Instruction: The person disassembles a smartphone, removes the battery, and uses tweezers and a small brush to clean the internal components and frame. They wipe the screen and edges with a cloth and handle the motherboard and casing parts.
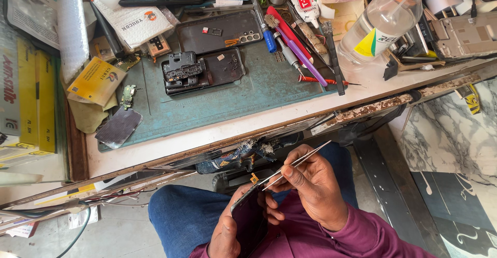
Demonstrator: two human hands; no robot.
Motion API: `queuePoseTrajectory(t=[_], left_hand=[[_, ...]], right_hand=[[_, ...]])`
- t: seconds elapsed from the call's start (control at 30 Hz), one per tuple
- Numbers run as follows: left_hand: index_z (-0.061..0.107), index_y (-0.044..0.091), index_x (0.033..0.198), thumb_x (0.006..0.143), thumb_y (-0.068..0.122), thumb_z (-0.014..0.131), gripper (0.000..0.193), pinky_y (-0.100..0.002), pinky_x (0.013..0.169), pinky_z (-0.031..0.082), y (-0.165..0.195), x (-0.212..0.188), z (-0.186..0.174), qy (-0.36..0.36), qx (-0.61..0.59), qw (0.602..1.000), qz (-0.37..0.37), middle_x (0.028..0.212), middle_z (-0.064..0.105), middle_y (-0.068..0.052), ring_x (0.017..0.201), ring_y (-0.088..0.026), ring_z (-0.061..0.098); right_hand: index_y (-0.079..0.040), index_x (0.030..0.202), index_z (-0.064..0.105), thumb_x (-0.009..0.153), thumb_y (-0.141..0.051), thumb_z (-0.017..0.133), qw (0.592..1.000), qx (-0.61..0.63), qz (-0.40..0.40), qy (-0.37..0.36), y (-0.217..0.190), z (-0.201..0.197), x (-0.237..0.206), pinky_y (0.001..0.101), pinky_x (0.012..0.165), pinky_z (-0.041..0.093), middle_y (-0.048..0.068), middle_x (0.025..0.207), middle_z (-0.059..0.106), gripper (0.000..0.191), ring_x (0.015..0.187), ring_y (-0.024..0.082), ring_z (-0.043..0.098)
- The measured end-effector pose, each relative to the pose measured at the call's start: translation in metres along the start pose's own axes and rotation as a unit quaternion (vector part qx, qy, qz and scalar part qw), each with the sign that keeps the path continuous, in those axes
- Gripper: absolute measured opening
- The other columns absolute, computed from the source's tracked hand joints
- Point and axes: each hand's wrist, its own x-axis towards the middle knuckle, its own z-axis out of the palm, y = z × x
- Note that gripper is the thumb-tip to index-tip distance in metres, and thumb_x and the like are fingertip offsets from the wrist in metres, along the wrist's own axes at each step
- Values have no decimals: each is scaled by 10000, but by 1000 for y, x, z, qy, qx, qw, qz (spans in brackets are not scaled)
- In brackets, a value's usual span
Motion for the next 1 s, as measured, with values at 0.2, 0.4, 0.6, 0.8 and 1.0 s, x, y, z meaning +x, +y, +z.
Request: queuePoseTrajectory(t=[0.2, 0.4, 0.6, 0.8, 1.0], left_hand=[[354, -111, 1477, 853, 814, 526, 1129, -479, 942, 555, 1, 1, 1, 7, 5, 1000, -5, 1189, 572, -256, 1093, -350, 664], [366, -131, 1466, 885, 791, 513, 1100, -470, 960, 546, 6, 2, 5, -4, 38, 999, 7, 1215, 575, -257, 1106, -343, 660], [362, -136, 1472, 890, 799, 505, 1110, -466, 958, 549, 7, 1, 5, 1, 45, 999, 14, 1198, 588, -259, 1096, -340, 658], [347, -117, 1481, 878, 798, 526, 1110, -475, 944, 567, -4, 0, -1, 1, -9, 1000, 16, 1185, 586, -251, 1069, -342, 668], [333, -110, 1495, 924, 724, 544, 1033, -494, 914, 585, -18, -1, -7, -7, -93, 995, 35, 1165, 596, -251, 1015, -358, 685]], right_hand=[[-44, 1085, 563, 980, -134, 692, 1000, 10, 16, 2, -1, 0, 0, 343, 699, 661, 171, 880, 766, 189, 820, 237, 783], [-53, 1077, 569, 972, -133, 681, 996, 47, 73, 4, 0, 7, 0, 320, 645, 644, 150, 868, 749, 173, 773, 226, 771], [-47, 1037, 561, 989, -167, 664, 989, 75, 128, 2, 1, 8, -1, 316, 626, 633, 163, 891, 751, 166, 770, 231, 771], [-21, 1029, 628, 987, -207, 665, 987, 82, 140, -6, 5, 4, 0, 321, 587, 622, 161, 871, 740, 194, 742, 222, 759], [-1, 1013, 649, 977, -198, 681, 989, 76, 125, -8, 9, 3, -1, 341, 573, 614, 167, 869, 738, 203, 749, 219, 752]])
